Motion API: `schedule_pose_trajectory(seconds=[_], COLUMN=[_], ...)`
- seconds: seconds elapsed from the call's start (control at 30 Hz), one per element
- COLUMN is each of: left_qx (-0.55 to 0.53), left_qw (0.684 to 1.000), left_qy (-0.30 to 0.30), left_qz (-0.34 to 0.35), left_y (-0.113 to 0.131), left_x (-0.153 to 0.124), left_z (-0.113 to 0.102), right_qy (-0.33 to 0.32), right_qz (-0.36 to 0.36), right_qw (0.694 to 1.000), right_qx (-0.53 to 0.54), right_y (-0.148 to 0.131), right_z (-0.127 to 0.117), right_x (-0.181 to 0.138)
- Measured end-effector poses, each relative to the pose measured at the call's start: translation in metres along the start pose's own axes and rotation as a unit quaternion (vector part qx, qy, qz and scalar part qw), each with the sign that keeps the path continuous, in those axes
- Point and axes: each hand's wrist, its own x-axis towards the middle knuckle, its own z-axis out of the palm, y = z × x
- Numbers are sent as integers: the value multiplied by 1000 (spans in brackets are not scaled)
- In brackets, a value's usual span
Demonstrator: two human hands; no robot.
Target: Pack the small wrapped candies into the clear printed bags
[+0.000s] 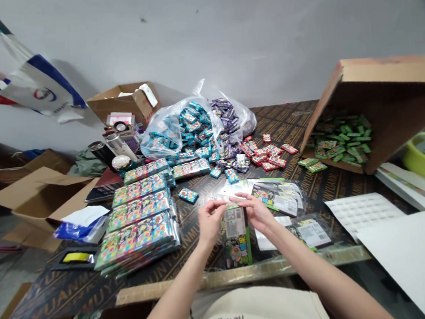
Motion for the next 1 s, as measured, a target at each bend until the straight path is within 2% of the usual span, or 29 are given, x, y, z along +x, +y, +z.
schedule_pose_trajectory(seconds=[0.13, 0.23, 0.37, 0.43, 0.53, 0.7, 0.8, 0.87, 0.93, 1.0], left_qx=[111, 122, 159, 221, 314, 369, 418, 458, 492, 509], left_qw=[992, 988, 978, 964, 925, 878, 840, 806, 778, 767], left_qy=[-56, -89, -132, -145, -169, -218, -224, -230, -233, -231], left_qz=[32, 10, 8, 42, 130, 213, 265, 297, 313, 315], left_y=[12, 19, 28, 31, 35, 36, 34, 33, 33, 32], left_x=[6, 15, 20, 17, 10, 3, 3, 2, 1, 0], left_z=[-4, -6, -5, -5, -5, -6, -5, -6, -7, -8], right_qy=[7, 16, -4, -19, -48, -25, -71, -73, -9, 47], right_qz=[-108, -99, -92, -102, -134, -213, -215, -218, -219, -199], right_qw=[985, 986, 984, 982, 972, 940, 922, 897, 849, 794], right_qx=[-131, -135, -151, -160, -189, -267, -314, -377, -481, -573], right_y=[2, -1, -9, -12, -14, -12, -15, -18, -19, -15], right_z=[-12, -15, -14, -15, -19, -20, -30, -51, -80, -113], right_x=[-6, -6, -2, -1, -4, -18, -16, -10, -2, 4])
